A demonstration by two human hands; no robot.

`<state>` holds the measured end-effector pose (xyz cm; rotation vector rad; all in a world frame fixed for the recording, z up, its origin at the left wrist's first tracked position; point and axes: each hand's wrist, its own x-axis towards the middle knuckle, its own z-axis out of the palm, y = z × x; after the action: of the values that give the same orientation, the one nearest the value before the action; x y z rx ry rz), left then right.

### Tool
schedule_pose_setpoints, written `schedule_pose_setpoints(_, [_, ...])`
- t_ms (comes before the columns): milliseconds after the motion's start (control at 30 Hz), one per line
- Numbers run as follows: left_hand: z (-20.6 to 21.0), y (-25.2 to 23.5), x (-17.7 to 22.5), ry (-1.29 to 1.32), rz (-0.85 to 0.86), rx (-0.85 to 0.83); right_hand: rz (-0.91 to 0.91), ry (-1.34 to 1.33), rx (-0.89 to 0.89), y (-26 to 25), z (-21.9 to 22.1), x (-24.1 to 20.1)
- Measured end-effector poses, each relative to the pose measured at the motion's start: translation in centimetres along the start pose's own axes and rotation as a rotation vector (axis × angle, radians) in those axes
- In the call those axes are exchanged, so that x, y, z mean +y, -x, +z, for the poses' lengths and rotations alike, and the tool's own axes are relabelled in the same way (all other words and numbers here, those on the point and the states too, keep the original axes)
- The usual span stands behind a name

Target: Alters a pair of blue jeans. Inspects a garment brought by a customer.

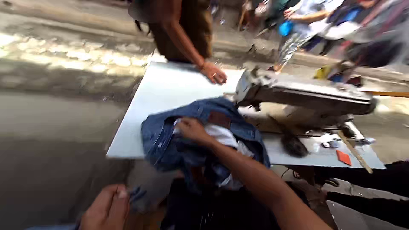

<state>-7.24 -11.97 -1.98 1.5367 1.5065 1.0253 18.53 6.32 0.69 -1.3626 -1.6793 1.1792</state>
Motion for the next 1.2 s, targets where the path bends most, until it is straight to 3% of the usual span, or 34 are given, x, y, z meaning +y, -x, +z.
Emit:
schedule_pose_setpoints(133, [-5.3, 2.8, -1.1, -0.227, -0.184, 0.237, -0.077, -0.068, 0.043, -1.2, 1.9, 2.8])
schedule_pose_setpoints(200, [-6.8, 4.0, -0.9, -0.53, -0.258, 0.294, -0.161, -0.082, 0.09, -0.7, 2.2, 2.5])
schedule_pose_setpoints(267, [-6.9, 4.4, -1.0, -0.752, -0.304, 0.33, -0.252, -0.029, 0.028, 1.5, 1.1, 0.9])
schedule_pose_setpoints(333, [-5.2, 2.9, -1.0, -0.715, -0.167, 0.337, -0.337, -0.003, 0.003, 4.5, -1.1, -1.1])
schedule_pose_setpoints(400, [-0.7, 0.0, 0.2, -0.599, 0.049, 0.278, -0.375, -0.079, 0.054, 7.7, -3.9, -1.5])
schedule_pose_setpoints(500, [6.3, -4.0, 1.6, -0.461, 0.417, 0.094, -0.382, -0.07, 0.236, 12.6, -7.6, -0.5])
schedule_pose_setpoints(600, [8.8, -6.5, 1.9, -0.385, 0.667, -0.08, -0.361, 0.056, 0.365, 17.1, -9.2, 0.8])
schedule_pose_setpoints(667, [9.9, -6.7, 2.2, -0.345, 0.682, -0.164, -0.336, 0.093, 0.393, 19.7, -8.9, 1.7])
schedule_pose_setpoints(767, [12.3, -4.6, 2.2, -0.317, 0.49, -0.161, -0.335, 0.051, 0.327, 21.2, -7.2, 1.9])
schedule_pose_setpoints(833, [13.4, -3.6, 1.7, -0.334, 0.415, -0.006, -0.359, -0.021, 0.279, 20.7, -5.9, 1.8])
schedule_pose_setpoints(933, [12.3, -4.7, 1.4, -0.438, 0.446, 0.168, -0.432, -0.068, 0.205, 17.9, -4.6, 1.3])
schedule_pose_setpoints(1033, [9.6, -7.3, 1.6, -0.572, 0.54, 0.007, -0.485, 0.036, 0.088, 13.1, -3.0, -0.7])
schedule_pose_setpoints(1133, [8.1, -9.6, 3.0, -0.666, 0.617, -0.181, -0.395, 0.404, -0.071, 6.9, -2.0, -2.3])
schedule_pose_setpoints(1200, [7.4, -10.8, 3.7, -0.724, 0.638, -0.298, -0.368, 0.628, -0.08, 3.6, -1.7, -1.2])
